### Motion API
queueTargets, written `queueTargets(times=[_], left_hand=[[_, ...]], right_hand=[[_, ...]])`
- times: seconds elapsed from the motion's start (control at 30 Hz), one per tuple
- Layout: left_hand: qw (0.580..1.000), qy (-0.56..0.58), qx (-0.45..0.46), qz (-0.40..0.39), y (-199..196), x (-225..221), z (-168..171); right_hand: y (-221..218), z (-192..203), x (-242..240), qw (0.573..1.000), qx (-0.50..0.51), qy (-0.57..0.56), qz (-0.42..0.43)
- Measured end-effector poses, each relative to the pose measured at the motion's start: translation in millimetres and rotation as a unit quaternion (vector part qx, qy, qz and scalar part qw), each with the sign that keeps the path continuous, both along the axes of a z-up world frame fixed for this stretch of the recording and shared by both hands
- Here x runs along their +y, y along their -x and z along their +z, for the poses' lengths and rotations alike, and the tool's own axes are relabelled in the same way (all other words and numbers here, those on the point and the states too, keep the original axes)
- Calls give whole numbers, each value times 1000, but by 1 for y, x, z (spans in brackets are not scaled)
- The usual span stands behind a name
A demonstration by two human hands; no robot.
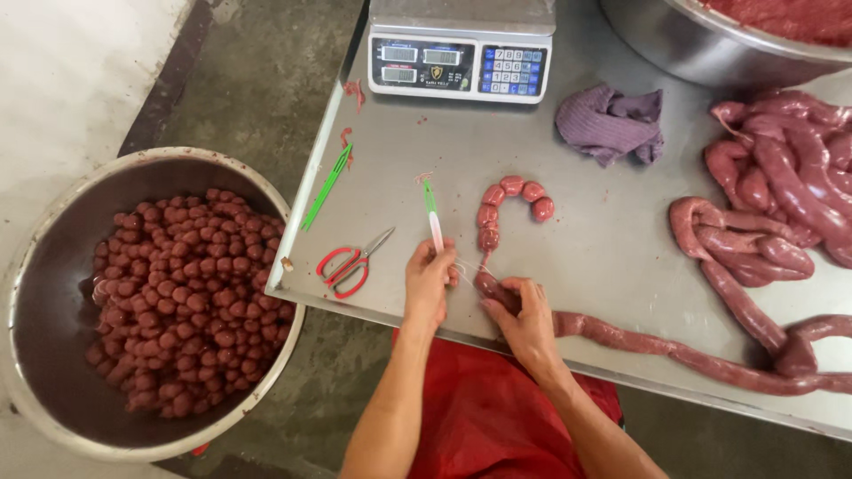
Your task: The person ties off sections of a long, filled sausage casing using a green plastic tool to create individual links. They then use scissors to cut the casing between the tied sections, separating the links. The finished sausage links are placed into a large metal bowl on the left side of the workspace.
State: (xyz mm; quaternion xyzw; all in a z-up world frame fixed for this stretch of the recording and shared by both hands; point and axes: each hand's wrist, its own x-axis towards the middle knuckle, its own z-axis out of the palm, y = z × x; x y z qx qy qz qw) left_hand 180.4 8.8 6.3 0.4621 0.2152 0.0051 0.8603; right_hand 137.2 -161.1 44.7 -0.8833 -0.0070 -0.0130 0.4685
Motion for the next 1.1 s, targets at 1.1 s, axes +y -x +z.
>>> queueTargets(times=[1.1], left_hand=[[798, -583, -109, -109, 127, 69, 146]], right_hand=[[-46, 27, -67, 979, 121, -103, 126]])
